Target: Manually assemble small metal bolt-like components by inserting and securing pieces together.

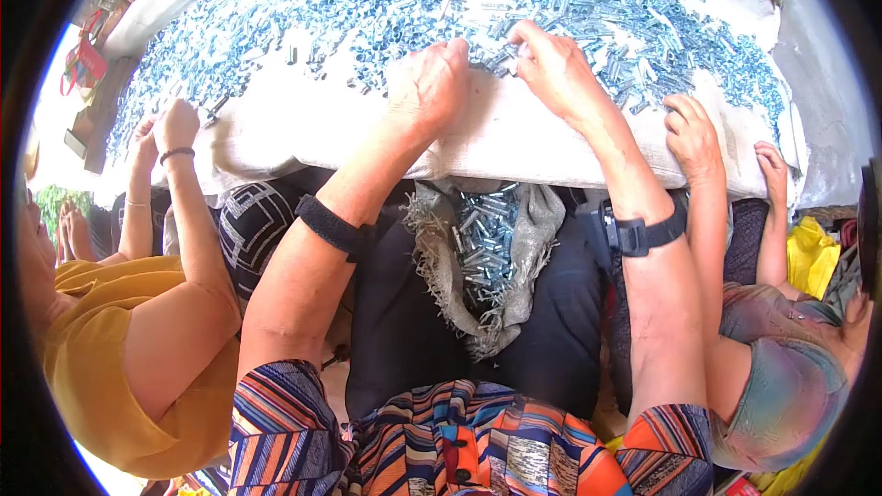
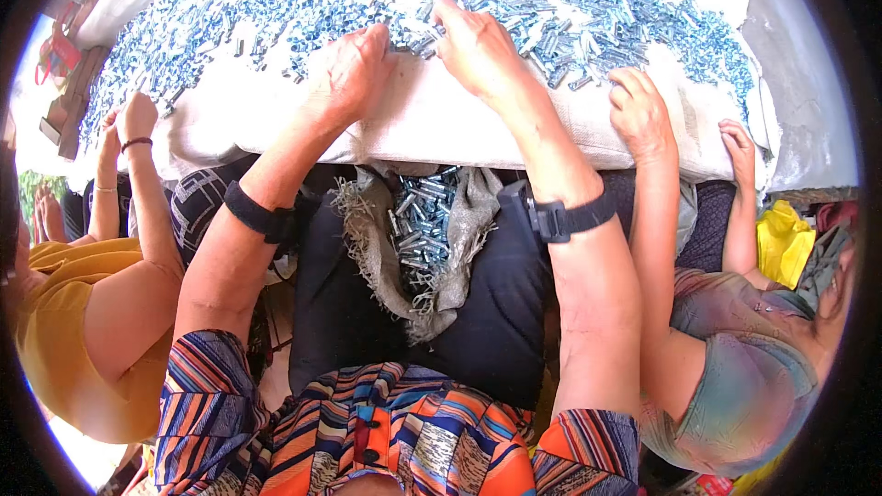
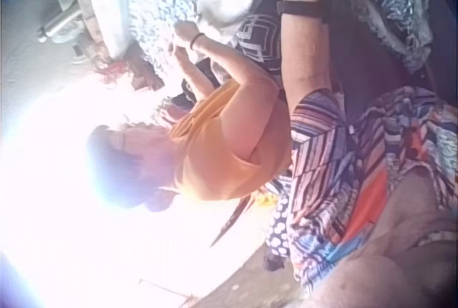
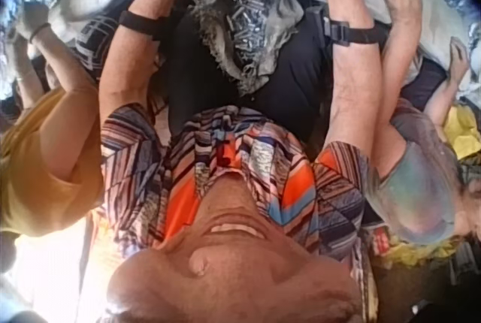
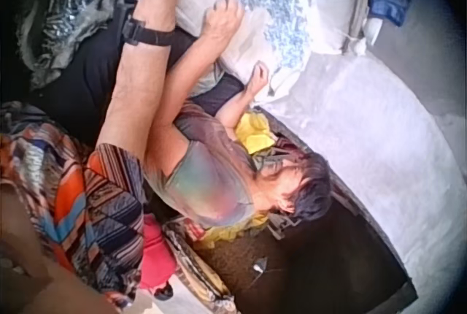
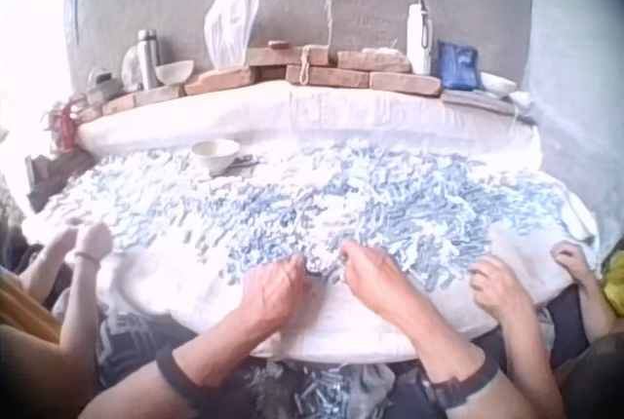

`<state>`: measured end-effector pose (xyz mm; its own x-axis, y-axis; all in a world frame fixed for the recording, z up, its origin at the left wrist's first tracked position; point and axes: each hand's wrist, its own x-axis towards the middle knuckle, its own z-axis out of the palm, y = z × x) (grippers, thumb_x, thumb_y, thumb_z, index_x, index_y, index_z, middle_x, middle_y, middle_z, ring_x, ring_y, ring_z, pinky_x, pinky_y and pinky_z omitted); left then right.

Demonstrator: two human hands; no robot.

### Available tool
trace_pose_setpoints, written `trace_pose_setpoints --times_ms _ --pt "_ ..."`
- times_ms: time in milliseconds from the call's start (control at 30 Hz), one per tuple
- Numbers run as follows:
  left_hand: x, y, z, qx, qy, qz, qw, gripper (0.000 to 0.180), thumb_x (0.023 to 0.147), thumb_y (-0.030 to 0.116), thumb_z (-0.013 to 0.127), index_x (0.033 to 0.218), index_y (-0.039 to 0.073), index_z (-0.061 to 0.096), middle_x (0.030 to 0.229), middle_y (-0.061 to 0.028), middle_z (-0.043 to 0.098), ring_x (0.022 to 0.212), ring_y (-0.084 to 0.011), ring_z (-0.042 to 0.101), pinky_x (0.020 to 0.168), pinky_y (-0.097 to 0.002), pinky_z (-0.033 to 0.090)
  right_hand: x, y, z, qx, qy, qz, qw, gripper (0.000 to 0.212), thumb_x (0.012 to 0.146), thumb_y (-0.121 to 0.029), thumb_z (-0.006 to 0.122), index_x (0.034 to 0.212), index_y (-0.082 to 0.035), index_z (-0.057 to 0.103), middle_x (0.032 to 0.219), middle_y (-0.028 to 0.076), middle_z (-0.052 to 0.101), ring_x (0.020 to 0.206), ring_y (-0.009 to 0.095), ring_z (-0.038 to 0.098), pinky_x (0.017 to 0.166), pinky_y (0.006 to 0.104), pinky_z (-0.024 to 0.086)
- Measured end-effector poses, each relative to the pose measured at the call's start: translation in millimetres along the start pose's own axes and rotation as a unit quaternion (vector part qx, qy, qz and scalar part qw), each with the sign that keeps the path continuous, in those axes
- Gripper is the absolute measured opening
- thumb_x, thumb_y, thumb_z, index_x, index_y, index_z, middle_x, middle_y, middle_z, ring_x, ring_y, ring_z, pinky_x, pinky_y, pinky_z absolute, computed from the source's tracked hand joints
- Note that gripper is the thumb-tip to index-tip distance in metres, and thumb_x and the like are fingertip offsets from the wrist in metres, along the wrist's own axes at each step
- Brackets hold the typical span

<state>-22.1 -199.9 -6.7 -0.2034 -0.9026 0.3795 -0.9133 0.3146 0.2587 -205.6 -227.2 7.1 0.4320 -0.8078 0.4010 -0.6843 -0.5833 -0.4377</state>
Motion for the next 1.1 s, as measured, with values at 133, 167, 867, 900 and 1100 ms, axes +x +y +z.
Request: trace_pose_setpoints --times_ms 133,167,867,900,1100 --pt "-9 3 -16 -0.058 -0.013 -0.042 0.997 0.011 0.080 0.013 0.055 0.082 0.002 0.054 0.078 -0.0181 0.062 0.075 -0.0355 0.061 0.067 -0.0442 0.048 -23 -14 -11 0.183 0.012 0.128 0.975 0.023 0.081 -0.006 0.058 0.104 -0.003 0.054 0.073 0.005 0.060 0.066 0.014 0.059 0.060 0.0270 0.046" --pt "-14 3 -17 -0.060 -0.015 -0.040 0.997 0.011 0.080 0.013 0.055 0.082 0.002 0.054 0.078 -0.0181 0.062 0.075 -0.0355 0.061 0.067 -0.0442 0.048 -30 -19 -13 0.182 0.013 0.131 0.974 0.023 0.081 -0.006 0.058 0.104 -0.003 0.054 0.073 0.005 0.060 0.066 0.014 0.059 0.060 0.0270 0.046" --pt "0 5 1 -0.016 -0.007 -0.052 0.999 0.018 0.080 0.020 0.061 0.086 0.004 0.056 0.083 -0.0181 0.063 0.079 -0.0347 0.062 0.069 -0.0430 0.048 -102 -59 -16 0.454 0.055 0.261 0.850 0.011 0.084 -0.002 0.053 0.094 0.001 0.057 0.079 0.000 0.056 0.066 0.004 0.049 0.059 0.0193 0.042" --pt "0 4 0 -0.014 -0.008 -0.051 0.999 0.018 0.080 0.020 0.061 0.086 0.004 0.056 0.083 -0.0181 0.063 0.079 -0.0347 0.062 0.069 -0.0430 0.048 -103 -61 -17 0.458 0.052 0.263 0.847 0.010 0.086 -0.002 0.053 0.095 0.001 0.057 0.079 0.000 0.056 0.065 0.004 0.049 0.058 0.0195 0.042" --pt "-18 -8 -6 -0.003 0.018 -0.020 1.000 0.015 0.082 0.017 0.058 0.084 0.003 0.059 0.077 -0.0171 0.064 0.071 -0.0318 0.064 0.065 -0.0413 0.049 -109 -72 -23 0.530 0.062 0.273 0.800 0.010 0.090 -0.005 0.052 0.096 0.000 0.057 0.075 0.000 0.056 0.062 0.005 0.052 0.056 0.0201 0.043"
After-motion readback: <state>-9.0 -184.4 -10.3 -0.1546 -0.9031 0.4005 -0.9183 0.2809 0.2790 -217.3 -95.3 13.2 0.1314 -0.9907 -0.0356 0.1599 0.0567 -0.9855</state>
